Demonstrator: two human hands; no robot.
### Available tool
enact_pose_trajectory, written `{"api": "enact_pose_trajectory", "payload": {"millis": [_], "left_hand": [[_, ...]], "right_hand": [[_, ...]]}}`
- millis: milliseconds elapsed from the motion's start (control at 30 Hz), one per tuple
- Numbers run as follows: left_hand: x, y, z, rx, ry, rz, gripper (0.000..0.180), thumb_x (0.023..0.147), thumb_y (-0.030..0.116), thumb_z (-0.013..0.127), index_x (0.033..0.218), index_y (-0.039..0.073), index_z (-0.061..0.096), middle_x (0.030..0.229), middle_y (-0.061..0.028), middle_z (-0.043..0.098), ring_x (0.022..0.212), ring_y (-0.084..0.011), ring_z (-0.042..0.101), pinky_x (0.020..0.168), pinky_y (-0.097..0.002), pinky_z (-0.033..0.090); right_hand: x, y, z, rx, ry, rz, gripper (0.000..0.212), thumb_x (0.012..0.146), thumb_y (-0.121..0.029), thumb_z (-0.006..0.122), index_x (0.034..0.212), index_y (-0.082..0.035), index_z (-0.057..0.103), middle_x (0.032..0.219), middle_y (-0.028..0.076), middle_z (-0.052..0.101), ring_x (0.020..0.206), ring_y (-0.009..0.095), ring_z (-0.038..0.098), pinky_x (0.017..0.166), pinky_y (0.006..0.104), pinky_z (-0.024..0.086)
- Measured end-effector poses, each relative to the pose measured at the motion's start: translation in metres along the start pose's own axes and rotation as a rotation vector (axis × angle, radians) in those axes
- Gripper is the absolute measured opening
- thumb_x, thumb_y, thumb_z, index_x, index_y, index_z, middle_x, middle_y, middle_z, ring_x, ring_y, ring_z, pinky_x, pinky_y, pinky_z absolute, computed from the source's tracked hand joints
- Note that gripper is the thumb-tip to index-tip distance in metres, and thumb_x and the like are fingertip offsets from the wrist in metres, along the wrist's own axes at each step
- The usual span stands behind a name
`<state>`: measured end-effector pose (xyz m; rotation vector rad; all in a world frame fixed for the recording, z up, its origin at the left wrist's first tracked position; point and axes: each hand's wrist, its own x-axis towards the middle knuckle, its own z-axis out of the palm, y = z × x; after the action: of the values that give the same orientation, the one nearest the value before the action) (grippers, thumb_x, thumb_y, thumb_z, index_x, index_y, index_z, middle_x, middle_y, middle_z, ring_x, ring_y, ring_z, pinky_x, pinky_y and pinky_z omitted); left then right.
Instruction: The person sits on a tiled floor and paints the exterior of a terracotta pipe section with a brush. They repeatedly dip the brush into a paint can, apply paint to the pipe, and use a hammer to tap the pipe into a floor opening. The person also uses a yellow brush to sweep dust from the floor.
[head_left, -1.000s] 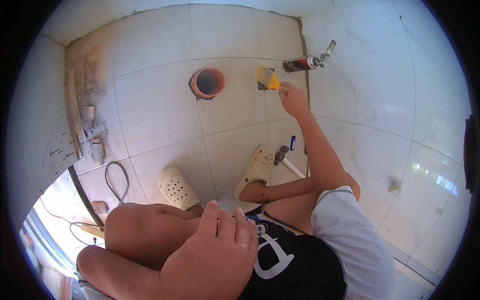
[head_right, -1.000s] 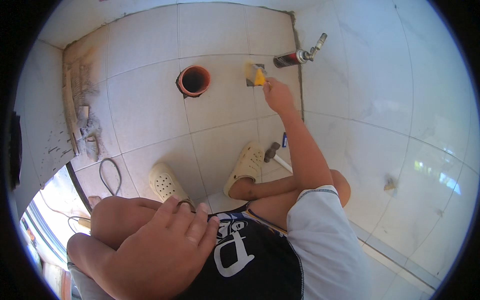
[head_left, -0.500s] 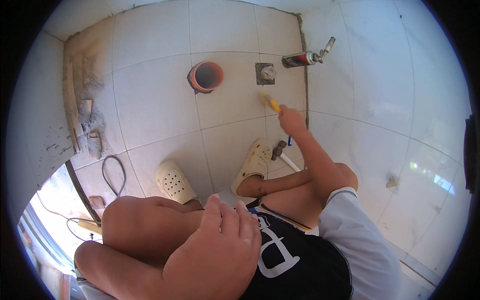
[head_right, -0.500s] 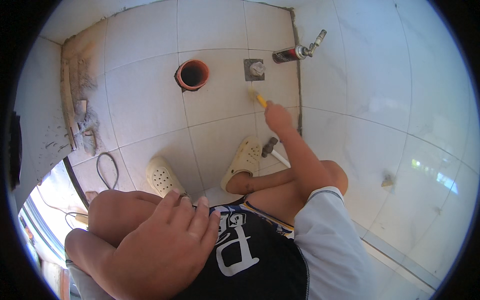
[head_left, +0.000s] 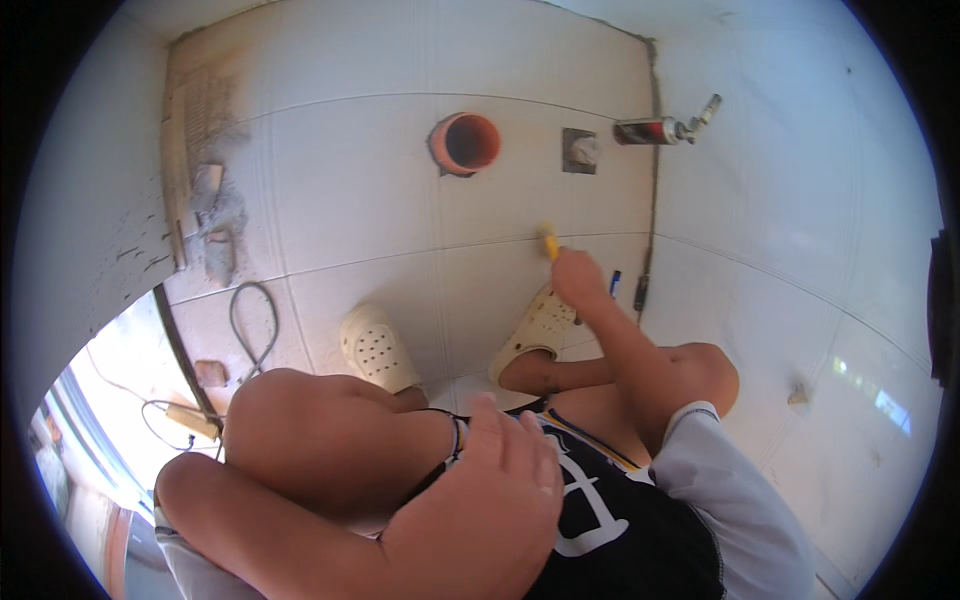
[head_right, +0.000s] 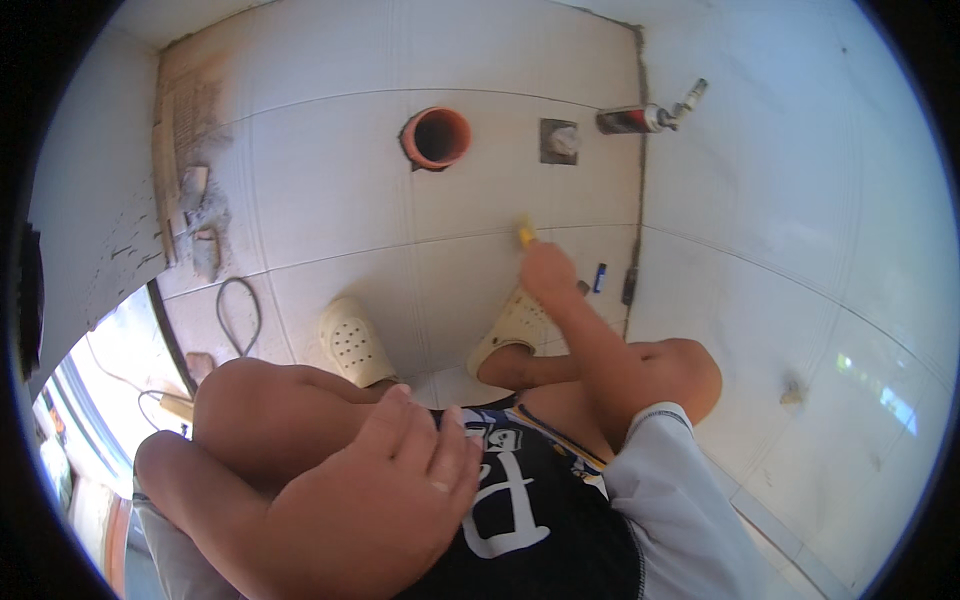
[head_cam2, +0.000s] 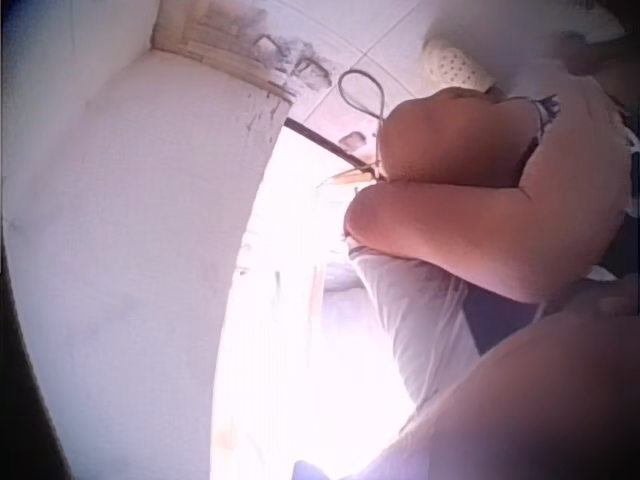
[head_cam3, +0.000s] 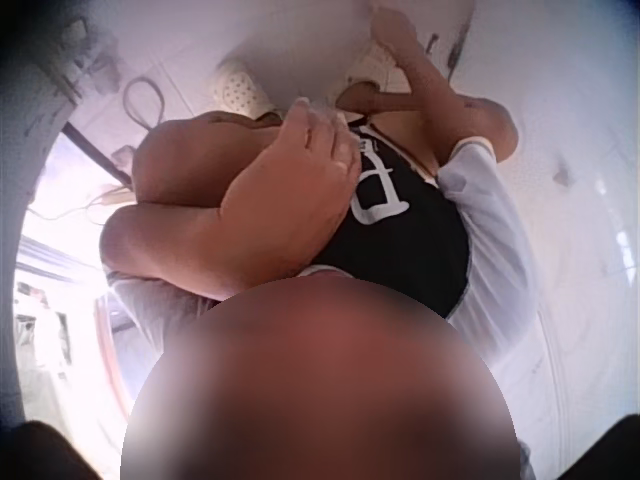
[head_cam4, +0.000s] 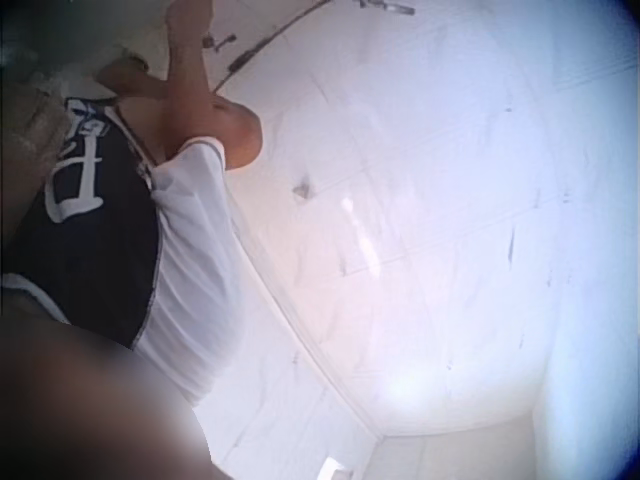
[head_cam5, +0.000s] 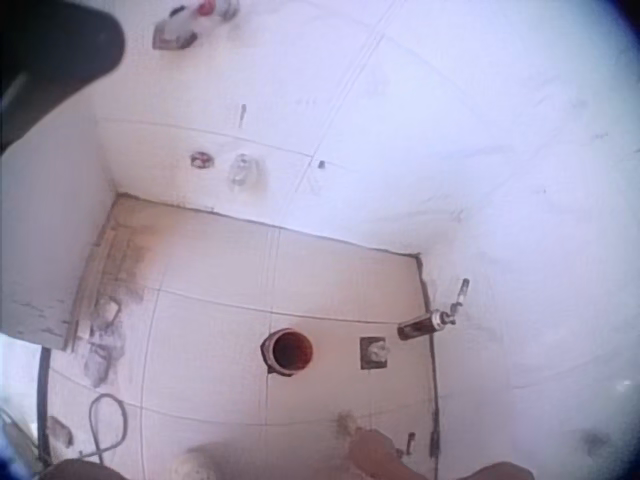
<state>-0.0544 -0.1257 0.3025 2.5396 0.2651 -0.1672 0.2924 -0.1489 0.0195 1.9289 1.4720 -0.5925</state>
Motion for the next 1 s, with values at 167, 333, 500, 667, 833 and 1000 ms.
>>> {"api": "enact_pose_trajectory", "payload": {"millis": [167,333,500,667,833,1000], "left_hand": [[0.003,0.003,-0.001,-0.017,-0.014,0.045,0.049,0.095,0.023,0.058,0.138,0.000,0.062,0.136,-0.0195,0.065,0.126,-0.0331,0.061,0.113,-0.0464,0.043],[0.003,0.007,-0.002,0.016,0.007,-0.010,0.050,0.096,0.023,0.057,0.139,0.000,0.061,0.138,-0.0193,0.065,0.126,-0.0331,0.061,0.114,-0.0462,0.042],[-0.005,0.010,0.000,0.022,0.052,-0.091,0.050,0.096,0.023,0.056,0.141,0.000,0.060,0.139,-0.0192,0.064,0.126,-0.0330,0.061,0.114,-0.0460,0.042],[-0.012,0.009,-0.001,0.021,0.071,-0.116,0.051,0.096,0.022,0.055,0.142,0.000,0.059,0.140,-0.0190,0.064,0.127,-0.0329,0.061,0.114,-0.0458,0.042],[-0.014,0.008,-0.004,0.025,0.036,-0.115,0.052,0.096,0.022,0.055,0.143,0.000,0.058,0.141,-0.0188,0.063,0.127,-0.0329,0.061,0.115,-0.0456,0.042],[-0.010,0.008,-0.003,0.023,0.003,-0.098,0.052,0.097,0.022,0.054,0.144,0.000,0.057,0.142,-0.0186,0.063,0.128,-0.0328,0.061,0.115,-0.0454,0.042]], "right_hand": [[-0.056,-0.144,0.025,0.199,-0.026,-0.506,0.024,0.093,-0.013,0.054,0.103,0.005,0.067,0.092,0.024,0.072,0.090,0.043,0.073,0.079,0.0534,0.059],[-0.081,-0.258,0.011,0.310,-0.114,-0.704,0.024,0.096,-0.013,0.053,0.107,0.005,0.066,0.092,0.023,0.074,0.089,0.040,0.074,0.077,0.0520,0.059],[-0.075,-0.231,-0.033,0.325,-0.201,-0.546,0.024,0.096,-0.017,0.057,0.102,0.002,0.070,0.096,0.023,0.075,0.091,0.042,0.074,0.081,0.0540,0.059],[-0.060,-0.176,-0.044,0.029,-0.124,-0.468,0.024,0.098,-0.018,0.056,0.111,-0.001,0.067,0.096,0.024,0.074,0.091,0.042,0.073,0.081,0.0539,0.058],[-0.074,-0.251,0.002,0.211,-0.055,-0.899,0.020,0.094,-0.012,0.056,0.100,0.001,0.069,0.095,0.024,0.074,0.090,0.043,0.073,0.080,0.0537,0.057],[-0.086,-0.336,0.020,0.501,-0.141,-0.857,0.021,0.095,-0.012,0.055,0.106,0.003,0.066,0.090,0.024,0.073,0.083,0.043,0.072,0.076,0.0555,0.056]]}}
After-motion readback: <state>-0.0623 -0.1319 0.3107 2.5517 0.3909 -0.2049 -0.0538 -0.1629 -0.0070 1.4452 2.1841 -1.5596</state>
